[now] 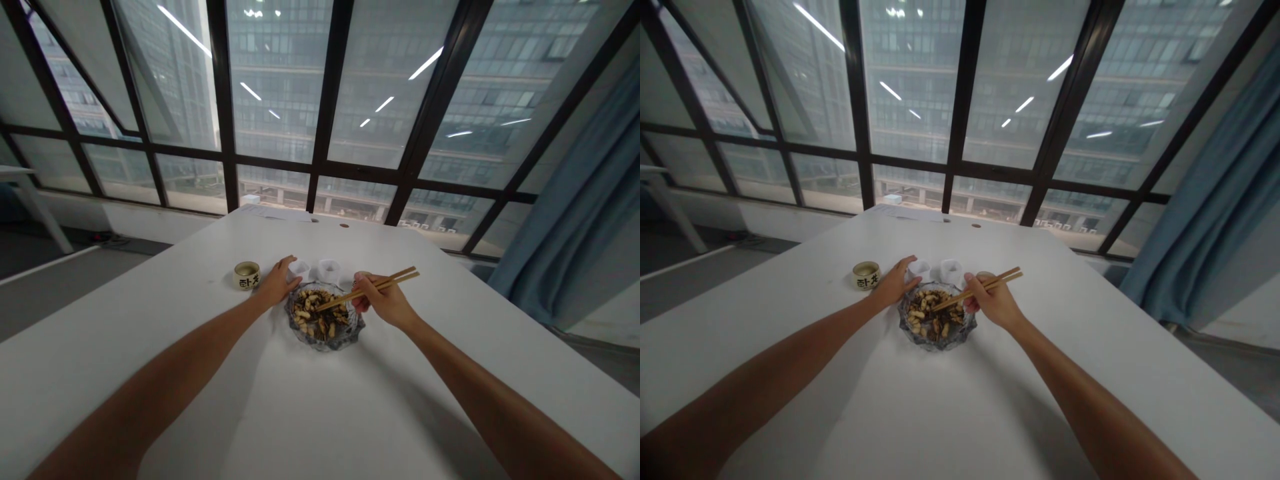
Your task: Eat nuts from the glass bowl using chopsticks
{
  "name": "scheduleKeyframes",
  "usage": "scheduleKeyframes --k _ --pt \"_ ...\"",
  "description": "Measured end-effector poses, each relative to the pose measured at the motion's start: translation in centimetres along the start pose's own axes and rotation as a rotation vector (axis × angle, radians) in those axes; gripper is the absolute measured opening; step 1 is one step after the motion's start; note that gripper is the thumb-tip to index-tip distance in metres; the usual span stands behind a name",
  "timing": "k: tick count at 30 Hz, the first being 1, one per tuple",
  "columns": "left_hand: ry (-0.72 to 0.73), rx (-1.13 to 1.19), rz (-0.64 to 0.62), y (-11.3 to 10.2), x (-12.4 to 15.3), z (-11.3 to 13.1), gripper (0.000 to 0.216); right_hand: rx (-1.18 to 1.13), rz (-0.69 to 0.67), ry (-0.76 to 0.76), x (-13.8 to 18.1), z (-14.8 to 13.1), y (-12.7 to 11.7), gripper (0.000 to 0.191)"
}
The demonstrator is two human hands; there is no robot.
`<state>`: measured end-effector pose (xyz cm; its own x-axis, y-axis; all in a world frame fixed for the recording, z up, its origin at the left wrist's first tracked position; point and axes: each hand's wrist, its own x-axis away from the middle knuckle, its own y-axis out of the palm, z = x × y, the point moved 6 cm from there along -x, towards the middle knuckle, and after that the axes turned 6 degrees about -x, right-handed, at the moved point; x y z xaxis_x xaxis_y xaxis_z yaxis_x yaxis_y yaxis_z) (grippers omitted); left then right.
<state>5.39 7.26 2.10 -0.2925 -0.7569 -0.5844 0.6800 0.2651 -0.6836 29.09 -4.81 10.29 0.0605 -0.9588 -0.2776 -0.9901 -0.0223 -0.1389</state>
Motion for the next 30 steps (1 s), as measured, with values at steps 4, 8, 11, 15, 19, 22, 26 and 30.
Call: scheduleKeyframes --k 4,8,11,15,19,22,26,30 --pt "-0.02 0.065 0.011 0.7 0.1 -0.8 0.059 0.001 0.097 -0.036 0.5 -0.9 -2.0 0.067" --pt "-0.049 0.052 -0.005 0.8 0.2 -1.0 0.059 0.074 -0.1 0.112 1.7 -1.3 -1.7 0.067" --pt "-0.065 0.042 -0.009 0.7 0.2 -1.0 0.059 0.117 -0.171 0.148 1.9 -0.8 -1.1 0.065" --pt "-0.074 0.052 -0.01 0.5 0.2 -0.8 0.06 0.107 -0.029 0.036 0.8 -0.5 -2.0 0.067" --pt "-0.092 0.05 -0.025 0.4 0.3 -0.6 0.061 0.116 0.086 -0.041 0.2 -1.4 -3.6 0.068" --pt "-0.096 0.05 -0.015 0.2 0.3 -0.4 0.06 0.217 0.052 -0.11 0.8 -2.9 -3.9 0.066" --pt "-0.102 0.048 0.002 0.0 0.4 -0.4 0.058 0.453 -0.171 -0.217 1.9 -4.6 -2.4 0.059" --pt "-0.1 0.05 -0.009 0.2 0.4 -0.5 0.059 0.651 -0.266 -0.3 2.5 -5.1 -1.1 0.057"
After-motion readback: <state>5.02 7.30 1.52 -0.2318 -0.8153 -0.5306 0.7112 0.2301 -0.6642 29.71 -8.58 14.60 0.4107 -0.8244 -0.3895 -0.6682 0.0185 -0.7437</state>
